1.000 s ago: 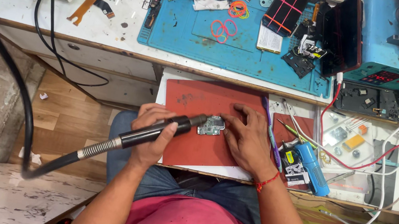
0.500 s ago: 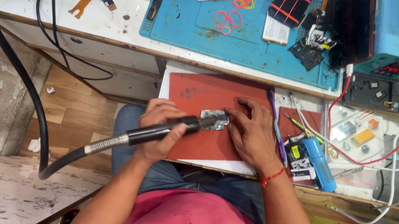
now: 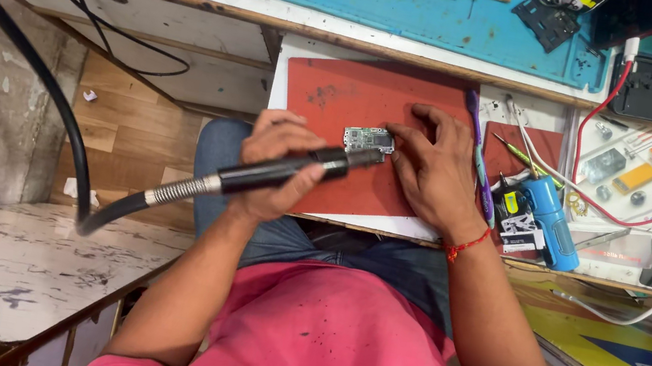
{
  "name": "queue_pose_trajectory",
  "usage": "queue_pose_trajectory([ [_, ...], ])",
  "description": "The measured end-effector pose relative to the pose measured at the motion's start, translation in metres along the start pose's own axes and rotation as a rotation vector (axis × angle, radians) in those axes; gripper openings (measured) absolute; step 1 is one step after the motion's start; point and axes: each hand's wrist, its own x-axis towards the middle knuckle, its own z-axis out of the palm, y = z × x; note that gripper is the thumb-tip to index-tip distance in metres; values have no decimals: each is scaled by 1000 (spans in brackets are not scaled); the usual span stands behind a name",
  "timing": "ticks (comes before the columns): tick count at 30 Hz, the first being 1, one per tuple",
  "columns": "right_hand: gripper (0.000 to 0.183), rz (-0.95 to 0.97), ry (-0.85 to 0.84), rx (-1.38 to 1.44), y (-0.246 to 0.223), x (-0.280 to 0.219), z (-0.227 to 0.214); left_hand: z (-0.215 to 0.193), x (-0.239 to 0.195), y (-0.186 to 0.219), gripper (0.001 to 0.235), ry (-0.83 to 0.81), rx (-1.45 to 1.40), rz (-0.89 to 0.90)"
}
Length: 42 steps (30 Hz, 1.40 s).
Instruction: The person uses a hot air gun to apply heat to a small circuit board placed on a red mat. They hold the board steady with their left hand while directing the hot air with their right hand, focusing on specific components.
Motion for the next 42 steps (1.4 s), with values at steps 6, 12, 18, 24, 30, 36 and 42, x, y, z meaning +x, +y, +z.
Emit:
queue_pose_trajectory([
  [6, 35, 7, -7, -2, -3, 2, -2, -2, 4, 4, 27, 58, 29, -83],
  [12, 37, 26, 36, -25, 0, 3, 4, 0, 2, 2, 25, 221, 63, -152],
  [18, 38, -2, 20, -13, 0, 1, 2, 0, 3, 8, 24, 162, 33, -143],
  [24, 39, 5, 14, -11, 0, 1, 2, 1, 3, 6, 28, 111, 44, -24],
  [30, 39, 15, 7, -8, 0, 1, 1, 0, 2, 3, 27, 58, -4, 4],
  [36, 38, 5, 9, -13, 1, 0, 1, 2, 2, 0, 30, -29, 47, 19],
  [42, 37, 7, 13, -8, 1, 1, 1, 1, 3, 0, 32, 36, -1, -26],
])
